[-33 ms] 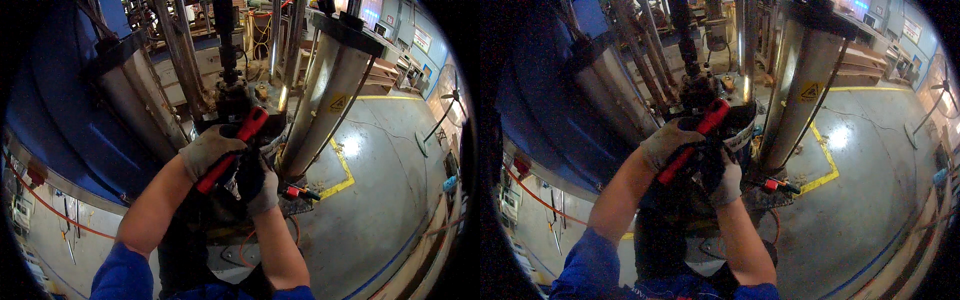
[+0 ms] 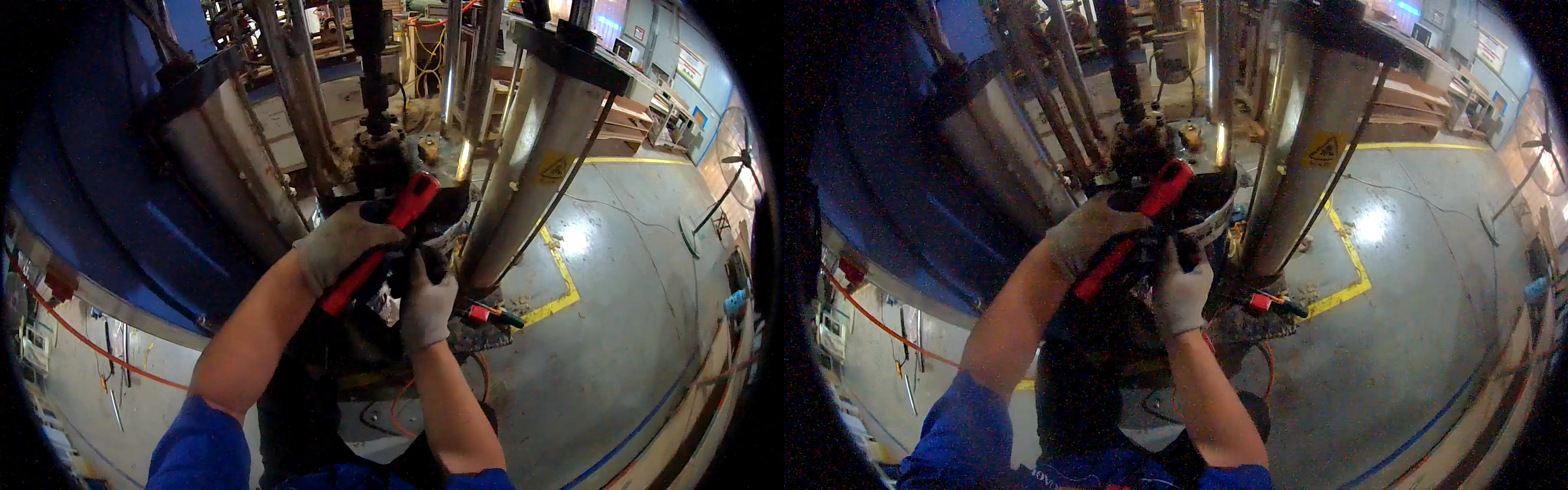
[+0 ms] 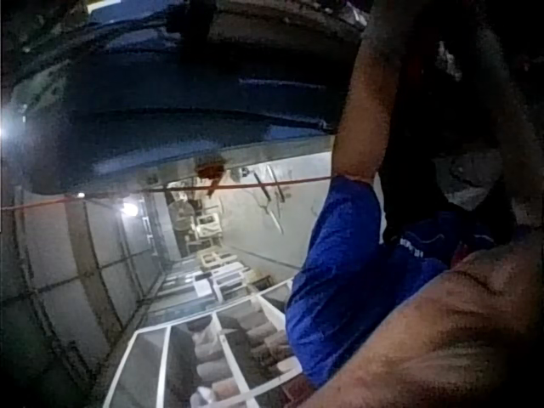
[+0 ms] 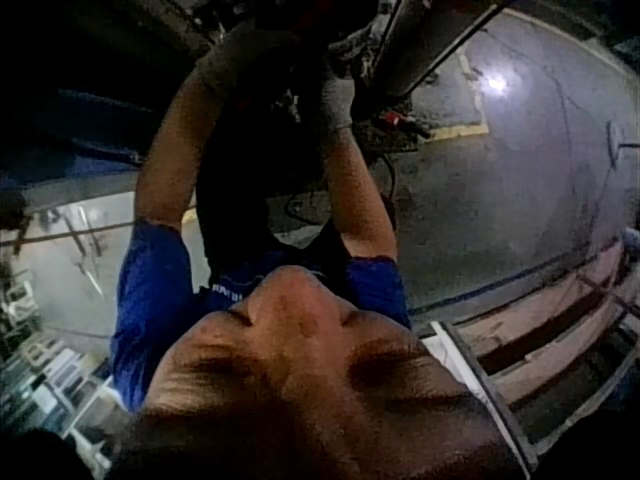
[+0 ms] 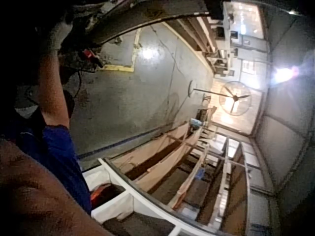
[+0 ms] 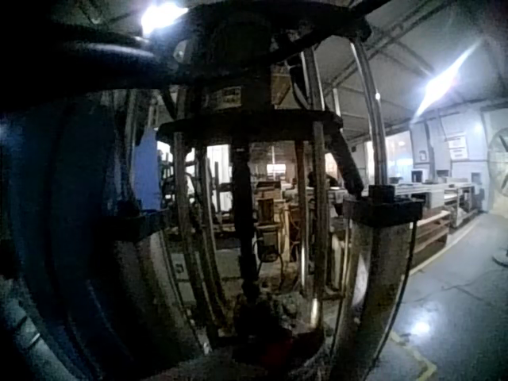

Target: The person uses a flashlight to illuminate the interior of an industrial drum heater machine while using a small tool to work on its internal components, eventually detaching and handling a specific metal part.

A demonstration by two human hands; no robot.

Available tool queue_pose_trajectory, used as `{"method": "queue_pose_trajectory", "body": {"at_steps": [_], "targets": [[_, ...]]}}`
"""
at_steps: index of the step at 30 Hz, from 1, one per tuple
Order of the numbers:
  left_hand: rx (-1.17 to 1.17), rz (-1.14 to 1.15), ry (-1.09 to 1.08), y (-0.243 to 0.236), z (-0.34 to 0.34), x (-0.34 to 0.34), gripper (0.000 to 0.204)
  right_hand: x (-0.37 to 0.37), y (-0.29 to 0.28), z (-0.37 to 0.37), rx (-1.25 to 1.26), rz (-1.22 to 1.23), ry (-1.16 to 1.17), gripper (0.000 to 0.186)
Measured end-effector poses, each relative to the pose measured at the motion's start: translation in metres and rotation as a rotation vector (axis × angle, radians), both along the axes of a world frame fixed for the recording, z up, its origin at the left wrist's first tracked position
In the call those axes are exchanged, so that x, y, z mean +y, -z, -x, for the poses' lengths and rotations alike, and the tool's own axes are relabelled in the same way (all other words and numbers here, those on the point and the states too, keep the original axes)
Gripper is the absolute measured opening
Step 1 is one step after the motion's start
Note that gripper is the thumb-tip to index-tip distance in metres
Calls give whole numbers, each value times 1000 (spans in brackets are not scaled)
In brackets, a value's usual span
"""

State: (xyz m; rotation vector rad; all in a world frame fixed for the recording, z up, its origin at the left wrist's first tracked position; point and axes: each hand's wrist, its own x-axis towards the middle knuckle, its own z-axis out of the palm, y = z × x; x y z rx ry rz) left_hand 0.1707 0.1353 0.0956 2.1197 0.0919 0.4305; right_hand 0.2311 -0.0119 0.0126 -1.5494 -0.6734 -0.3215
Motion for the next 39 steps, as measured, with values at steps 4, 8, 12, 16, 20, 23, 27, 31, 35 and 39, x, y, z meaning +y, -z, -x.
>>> {"method": "queue_pose_trajectory", "body": {"at_steps": [4, 8, 12, 16, 20, 23, 27, 31, 35, 39], "targets": [[254, 325, -100, -32, -1, -20, 29, -18, -20, 0, -268, 296, 155, 21], [304, 461, -191, -38, 0, -30, 33, -7, -21, 0, 600, -160, -345, 18], [161, 123, -231, -26, -14, -32, 41, 11, 36, -16, 679, -338, -431, 21], [-71, -604, 15, -12, 6, 8, 38, -2, -17, 12, 197, 25, -173, 30], [258, 355, -77, -39, -5, -26, 30, -17, -18, -6, -303, 232, 21, 36], [262, 385, -85, -34, -8, -24, 29, -14, -10, -10, -66, 130, -69, 27], [-24, -200, -2, 1, -3, 7, 30, -1, -7, -2, 857, -422, -484, 21], [306, 54, -144, -30, -7, -13, 36, -9, -15, 6, 640, -287, -280, 22], [28, -652, 105, -12, 0, 10, 36, -12, -16, 6, 133, -3, -135, 22], [163, -351, 94, -10, 3, 10, 35, -14, -29, 12, 295, 70, -202, 23]]}}
